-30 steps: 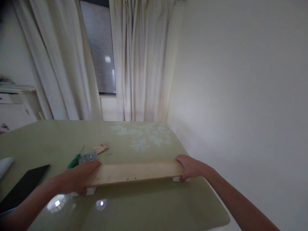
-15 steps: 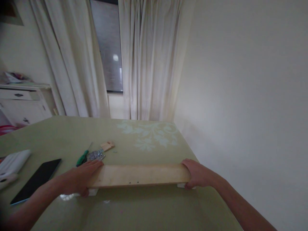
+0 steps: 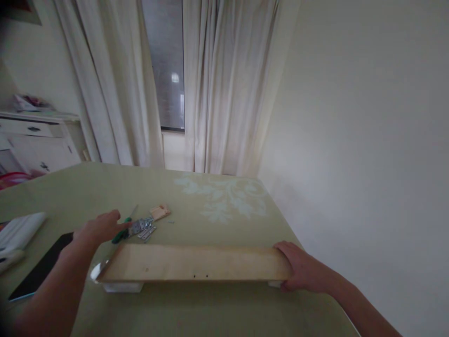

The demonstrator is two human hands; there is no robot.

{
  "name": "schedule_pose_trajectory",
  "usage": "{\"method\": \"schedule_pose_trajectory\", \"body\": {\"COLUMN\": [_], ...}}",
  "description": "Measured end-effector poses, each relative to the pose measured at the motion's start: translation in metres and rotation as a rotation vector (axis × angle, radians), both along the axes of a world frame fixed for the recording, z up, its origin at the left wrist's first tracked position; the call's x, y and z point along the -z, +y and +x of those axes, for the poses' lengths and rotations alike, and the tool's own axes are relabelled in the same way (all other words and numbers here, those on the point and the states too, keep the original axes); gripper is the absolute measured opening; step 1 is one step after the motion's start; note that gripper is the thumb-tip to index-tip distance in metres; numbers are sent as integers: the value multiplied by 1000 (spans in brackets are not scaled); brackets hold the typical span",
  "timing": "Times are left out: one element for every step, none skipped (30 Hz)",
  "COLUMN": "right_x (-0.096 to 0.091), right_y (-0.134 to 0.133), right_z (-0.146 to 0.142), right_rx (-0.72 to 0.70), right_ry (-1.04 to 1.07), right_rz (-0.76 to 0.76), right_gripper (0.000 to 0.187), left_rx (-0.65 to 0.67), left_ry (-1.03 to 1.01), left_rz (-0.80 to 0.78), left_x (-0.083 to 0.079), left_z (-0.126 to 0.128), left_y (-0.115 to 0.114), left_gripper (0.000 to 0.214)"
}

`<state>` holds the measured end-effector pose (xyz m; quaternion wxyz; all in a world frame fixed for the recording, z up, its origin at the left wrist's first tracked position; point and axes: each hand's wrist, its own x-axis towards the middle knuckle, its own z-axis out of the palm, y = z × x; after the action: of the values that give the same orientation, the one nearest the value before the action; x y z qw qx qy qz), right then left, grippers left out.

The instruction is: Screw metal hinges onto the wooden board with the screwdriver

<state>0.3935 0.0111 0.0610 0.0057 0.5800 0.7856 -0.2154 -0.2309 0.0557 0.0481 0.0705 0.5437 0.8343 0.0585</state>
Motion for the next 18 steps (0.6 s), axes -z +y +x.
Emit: {"method": "schedule_pose_trajectory", "body": {"right_x": [0, -1, -2, -3, -4, -5, -6, -6, -7, -7, -7, -6, -6, -5, -4, -4, -4, -4], "right_y": [-1, -1, -1, -1, -1, 0, 0, 1, 1, 1, 1, 1, 1, 1, 1, 1, 1, 1], "right_z": [0, -1, -2, -3, -4, -5, -6, -6, -6, -7, -7, -6, -6, -6, -6, -6, -6, -6], "right_rx": [2, 4, 7, 6, 4, 1, -3, -5, -7, -8, -8, -10, -10, -11, -11, -10, -9, -6], "right_ry": [3, 4, 3, -1, -7, -15, -23, -30, -33, -36, -36, -34, -32, -32, -32, -33, -36, -45], "right_rz": [1, 2, 5, 7, 5, -1, -8, -14, -16, -16, -11, -6, 0, 1, 0, -2, -4, -7], "right_gripper": [91, 91, 91, 92, 92, 92, 92, 92, 91, 91, 91, 92, 93, 93, 94, 95, 96, 98], "left_rx": [-8, 1, 16, 40, 57, 68, 76, 81, 82, 83, 83, 82, 82, 81, 79, 76, 71, 69], "left_ry": [3, 5, 9, 11, 16, 21, 25, 26, 28, 30, 30, 29, 27, 25, 23, 23, 24, 27], "left_rz": [-58, -100, -122, -124, -120, -116, -116, -114, -110, -106, -103, -97, -90, -81, -70, -57, -42, -25], "left_x": [8, 15, 21, 26, 30, 33, 34, 34, 33, 31, 29, 27, 24, 21, 18, 14, 10, 5], "left_z": [-4, -7, -10, -12, -14, -16, -17, -18, -19, -19, -19, -19, -19, -18, -18, -17, -17, -17], "left_y": [2, 3, 3, 2, 1, 0, -1, -2, -3, -5, -6, -7, -9, -10, -12, -14, -16, -19], "left_gripper": [57, 54, 52, 49, 46, 43, 40, 38, 37, 37, 38, 39, 40, 41, 41, 42, 43, 43]}}
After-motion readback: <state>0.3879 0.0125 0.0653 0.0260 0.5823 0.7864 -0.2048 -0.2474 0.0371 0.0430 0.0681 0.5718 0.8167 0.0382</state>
